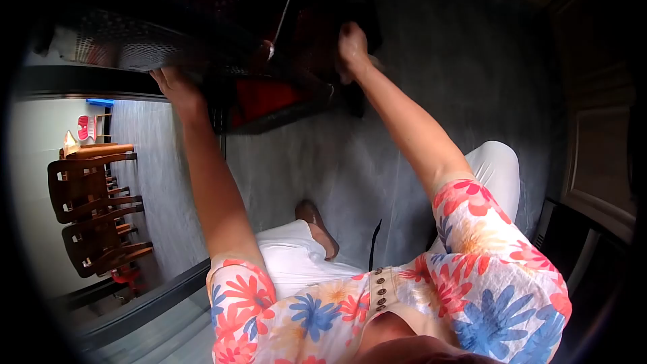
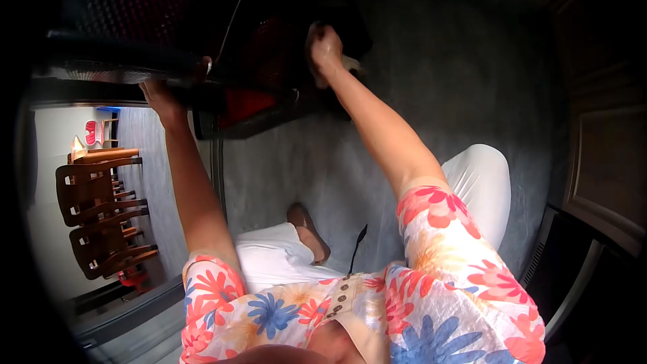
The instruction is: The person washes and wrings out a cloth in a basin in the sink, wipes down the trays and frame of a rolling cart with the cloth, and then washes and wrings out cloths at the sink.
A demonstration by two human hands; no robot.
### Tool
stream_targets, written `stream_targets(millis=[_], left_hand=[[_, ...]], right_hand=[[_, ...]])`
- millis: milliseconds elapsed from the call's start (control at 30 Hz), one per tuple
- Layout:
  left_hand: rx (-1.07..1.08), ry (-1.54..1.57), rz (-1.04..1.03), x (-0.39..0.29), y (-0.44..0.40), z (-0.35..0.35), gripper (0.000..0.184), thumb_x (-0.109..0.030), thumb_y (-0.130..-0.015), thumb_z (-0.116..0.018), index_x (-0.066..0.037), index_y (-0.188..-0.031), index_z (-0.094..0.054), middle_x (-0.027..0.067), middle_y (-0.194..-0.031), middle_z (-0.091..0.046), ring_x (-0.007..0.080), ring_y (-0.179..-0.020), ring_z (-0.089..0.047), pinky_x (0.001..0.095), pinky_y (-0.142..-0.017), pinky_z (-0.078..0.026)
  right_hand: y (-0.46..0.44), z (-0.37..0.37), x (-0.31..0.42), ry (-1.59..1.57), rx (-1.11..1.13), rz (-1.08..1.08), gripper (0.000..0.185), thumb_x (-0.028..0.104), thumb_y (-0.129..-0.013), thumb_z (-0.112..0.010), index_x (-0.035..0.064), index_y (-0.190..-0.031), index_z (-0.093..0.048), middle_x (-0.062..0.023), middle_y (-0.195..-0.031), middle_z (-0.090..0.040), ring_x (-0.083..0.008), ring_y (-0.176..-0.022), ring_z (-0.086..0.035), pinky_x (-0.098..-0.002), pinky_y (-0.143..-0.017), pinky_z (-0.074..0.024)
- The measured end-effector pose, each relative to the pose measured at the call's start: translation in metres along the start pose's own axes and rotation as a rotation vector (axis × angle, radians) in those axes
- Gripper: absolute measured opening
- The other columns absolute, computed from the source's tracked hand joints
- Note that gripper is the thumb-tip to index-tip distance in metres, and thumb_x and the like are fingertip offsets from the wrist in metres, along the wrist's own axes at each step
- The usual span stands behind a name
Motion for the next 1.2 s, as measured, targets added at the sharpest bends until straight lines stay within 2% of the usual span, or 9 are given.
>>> stream_targets(millis=[133,233,333,400,467,533,633,833,1200], left_hand=[[0.049,0.308,0.196,0.015,0.002,-0.012,0.060,-0.049,-0.086,-0.042,-0.006,-0.128,-0.038,0.0134,-0.125,-0.042,0.0286,-0.114,-0.042,0.0389,-0.099,-0.031],[0.086,0.320,0.253,0.010,0.006,-0.007,0.058,-0.045,-0.088,-0.040,-0.006,-0.130,-0.036,0.0154,-0.130,-0.039,0.0307,-0.118,-0.039,0.0395,-0.101,-0.028],[0.076,0.559,0.610,0.009,0.019,0.002,0.067,-0.047,-0.088,-0.044,-0.003,-0.137,-0.028,0.0209,-0.140,-0.030,0.0307,-0.129,-0.030,0.0364,-0.105,-0.024],[0.289,0.228,0.456,0.006,0.037,0.021,0.072,-0.047,-0.087,-0.047,-0.004,-0.139,-0.023,0.0224,-0.139,-0.031,0.0307,-0.130,-0.030,0.0346,-0.104,-0.026],[0.632,-0.457,0.467,0.043,0.082,0.057,0.071,-0.048,-0.086,-0.047,0.001,-0.135,-0.032,0.0273,-0.127,-0.044,0.0365,-0.121,-0.042,0.0387,-0.099,-0.034],[0.953,-0.757,0.608,0.045,0.143,0.095,0.066,-0.049,-0.087,-0.043,0.003,-0.130,-0.039,0.0302,-0.121,-0.047,0.0427,-0.107,-0.051,0.0419,-0.092,-0.040],[1.143,-0.144,1.318,0.036,0.256,0.112,0.065,-0.043,-0.088,-0.047,-0.001,-0.134,-0.031,0.0231,-0.098,-0.061,0.0312,-0.068,-0.066,0.0386,-0.054,-0.054],[0.926,0.534,1.322,0.054,0.229,0.053,0.047,-0.022,-0.091,-0.044,-0.003,-0.132,-0.031,0.0186,-0.100,-0.061,0.0296,-0.066,-0.066,0.0274,-0.047,-0.056],[0.417,0.521,0.979,0.083,0.133,-0.028,0.046,-0.021,-0.091,-0.047,-0.006,-0.134,-0.037,0.0127,-0.116,-0.055,0.0193,-0.068,-0.064,0.0259,-0.055,-0.054]], right_hand=[[-0.021,0.008,0.011,-0.425,0.052,-0.154,0.034,0.024,-0.081,-0.062,-0.0084,-0.092,-0.057,-0.0106,-0.079,-0.062,-0.0157,-0.067,-0.058,-0.0289,-0.059,-0.0463],[0.005,0.035,-0.014,-0.475,0.081,-0.286,0.034,0.024,-0.082,-0.063,-0.0063,-0.094,-0.056,-0.0096,-0.078,-0.061,-0.0169,-0.066,-0.058,-0.0317,-0.059,-0.0482],[0.027,0.059,-0.022,-0.548,0.082,-0.392,0.030,0.020,-0.081,-0.064,-0.0056,-0.096,-0.055,-0.0099,-0.080,-0.059,-0.0184,-0.067,-0.059,-0.0331,-0.060,-0.0499],[0.019,0.079,-0.034,-0.553,0.064,-0.378,0.029,0.019,-0.082,-0.063,-0.0056,-0.096,-0.055,-0.0100,-0.082,-0.059,-0.0186,-0.068,-0.059,-0.0335,-0.061,-0.0504],[0.010,0.100,-0.041,-0.548,0.048,-0.368,0.028,0.016,-0.082,-0.062,-0.0058,-0.097,-0.054,-0.0106,-0.085,-0.059,-0.0190,-0.071,-0.059,-0.0344,-0.063,-0.0508],[0.001,0.115,-0.047,-0.538,0.025,-0.370,0.029,0.017,-0.082,-0.062,-0.0062,-0.098,-0.054,-0.0105,-0.085,-0.059,-0.0190,-0.072,-0.059,-0.0345,-0.063,-0.0508],[0.000,0.119,-0.051,-0.550,-0.021,-0.352,0.037,0.020,-0.082,-0.062,-0.0105,-0.102,-0.054,-0.0123,-0.084,-0.059,-0.0175,-0.070,-0.057,-0.0326,-0.060,-0.0482],[0.003,0.124,-0.035,-0.564,0.016,-0.337,0.039,0.019,-0.082,-0.062,-0.0089,-0.107,-0.052,-0.0111,-0.085,-0.059,-0.0172,-0.071,-0.057,-0.0324,-0.061,-0.0483],[-0.023,0.123,-0.046,-0.614,0.158,-0.336,0.037,0.013,-0.084,-0.056,0.0020,-0.118,-0.050,-0.0102,-0.103,-0.058,-0.0207,-0.093,-0.056,-0.0343,-0.074,-0.0483]])
Point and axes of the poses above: each hand's wrist, its own y-axis away from the middle knuckle, its own z-axis out of the back of the hand, x = y × z, the point moved 10 cm from there along -y, towards the middle knuckle
